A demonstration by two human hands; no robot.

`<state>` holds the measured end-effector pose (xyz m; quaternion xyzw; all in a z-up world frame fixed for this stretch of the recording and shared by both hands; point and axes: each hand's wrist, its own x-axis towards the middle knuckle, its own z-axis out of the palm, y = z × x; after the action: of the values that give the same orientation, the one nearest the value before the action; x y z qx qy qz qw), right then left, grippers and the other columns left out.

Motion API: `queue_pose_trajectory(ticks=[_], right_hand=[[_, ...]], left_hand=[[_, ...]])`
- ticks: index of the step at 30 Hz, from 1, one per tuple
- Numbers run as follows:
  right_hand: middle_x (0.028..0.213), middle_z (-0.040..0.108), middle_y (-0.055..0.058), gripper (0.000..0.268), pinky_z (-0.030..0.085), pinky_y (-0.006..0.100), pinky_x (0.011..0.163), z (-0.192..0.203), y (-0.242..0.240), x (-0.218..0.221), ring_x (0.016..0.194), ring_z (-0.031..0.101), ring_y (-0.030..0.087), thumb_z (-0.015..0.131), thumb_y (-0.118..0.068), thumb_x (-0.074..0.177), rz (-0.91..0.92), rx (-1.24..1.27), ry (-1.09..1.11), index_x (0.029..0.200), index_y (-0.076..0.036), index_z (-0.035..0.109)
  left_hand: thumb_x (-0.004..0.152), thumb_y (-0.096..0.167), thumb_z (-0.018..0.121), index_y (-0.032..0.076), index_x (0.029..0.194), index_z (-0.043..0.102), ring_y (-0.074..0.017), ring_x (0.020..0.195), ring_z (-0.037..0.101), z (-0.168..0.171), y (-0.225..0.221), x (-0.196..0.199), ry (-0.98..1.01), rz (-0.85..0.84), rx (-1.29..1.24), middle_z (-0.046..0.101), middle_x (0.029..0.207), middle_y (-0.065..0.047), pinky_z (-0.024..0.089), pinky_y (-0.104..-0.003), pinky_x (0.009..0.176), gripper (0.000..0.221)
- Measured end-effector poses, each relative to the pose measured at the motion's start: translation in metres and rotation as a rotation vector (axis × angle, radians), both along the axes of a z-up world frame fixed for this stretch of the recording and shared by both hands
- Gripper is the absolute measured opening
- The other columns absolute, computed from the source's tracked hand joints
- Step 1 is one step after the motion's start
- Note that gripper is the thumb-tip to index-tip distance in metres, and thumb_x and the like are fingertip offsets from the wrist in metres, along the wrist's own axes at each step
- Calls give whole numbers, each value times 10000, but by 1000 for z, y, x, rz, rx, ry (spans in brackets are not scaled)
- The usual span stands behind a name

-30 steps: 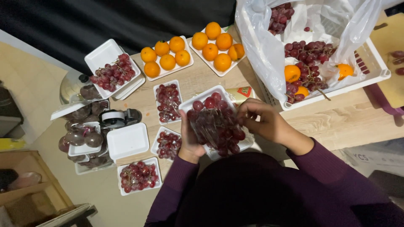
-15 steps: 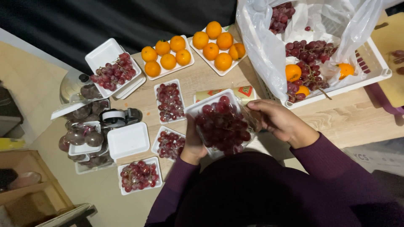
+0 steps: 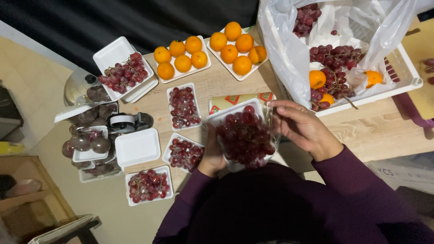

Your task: Wrapping individual plastic trays of red grapes with clear plastic film using a manual dispenser and cutter.

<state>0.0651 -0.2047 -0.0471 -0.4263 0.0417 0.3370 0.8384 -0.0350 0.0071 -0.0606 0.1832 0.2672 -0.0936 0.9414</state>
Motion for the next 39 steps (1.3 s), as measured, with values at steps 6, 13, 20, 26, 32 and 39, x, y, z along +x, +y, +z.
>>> queue_pose_trajectory(ticks=[6, 13, 20, 26, 32, 39], right_hand=[[747, 587, 34, 148, 607, 353, 652, 4, 1, -3, 695, 584, 129, 703, -114, 917, -10, -91, -50, 1031, -22, 721], [661, 422, 2, 103, 423, 248, 419, 21, 22, -15, 458, 443, 132, 459, -155, 1081, -282, -267, -118, 997, -129, 511], [579, 344, -25, 81, 313, 184, 328, -19, 17, -6, 364, 366, 63, 412, -108, 1122, -357, -418, -533, 1067, -102, 472], [713, 510, -54, 52, 368, 170, 573, -50, 36, -3, 611, 476, 45, 528, -98, 1050, -267, -237, -383, 1040, -138, 561], [766, 577, 32, 100, 396, 238, 615, -36, 45, -18, 653, 539, 133, 508, -138, 1023, -72, -136, -153, 965, -109, 585], [833, 603, 48, 95, 430, 272, 681, -31, 41, -17, 734, 582, 163, 523, -130, 1023, 16, -130, -135, 1062, -93, 600]], left_hand=[[714, 911, 555, 91, 1511, 483, -455, 1393, 429, -42, 4, -1, -24, -148, -91, 455, 1528, -245, 340, -618, 1153, 1145], [803, 851, 485, 72, 1503, 488, -447, 1382, 460, -44, -3, -12, -57, -54, -93, 492, 1502, -243, 307, -603, 1198, 1047], [847, 831, 453, -18, 1379, 589, -440, 1271, 580, -37, -8, -21, -235, -23, -66, 626, 1329, -276, 363, -610, 1164, 1011], [916, 780, 445, -55, 1125, 696, -401, 1140, 668, 0, -4, -7, -351, -100, -79, 720, 1123, -254, 415, -561, 1130, 896], [880, 825, 473, 14, 1314, 645, -405, 1191, 635, -4, -12, 5, -255, -152, -101, 686, 1240, -229, 400, -586, 1134, 935], [800, 879, 482, 33, 1376, 611, -407, 1218, 613, -21, -10, 0, -102, -151, -54, 659, 1299, -214, 392, -567, 1153, 1032]])
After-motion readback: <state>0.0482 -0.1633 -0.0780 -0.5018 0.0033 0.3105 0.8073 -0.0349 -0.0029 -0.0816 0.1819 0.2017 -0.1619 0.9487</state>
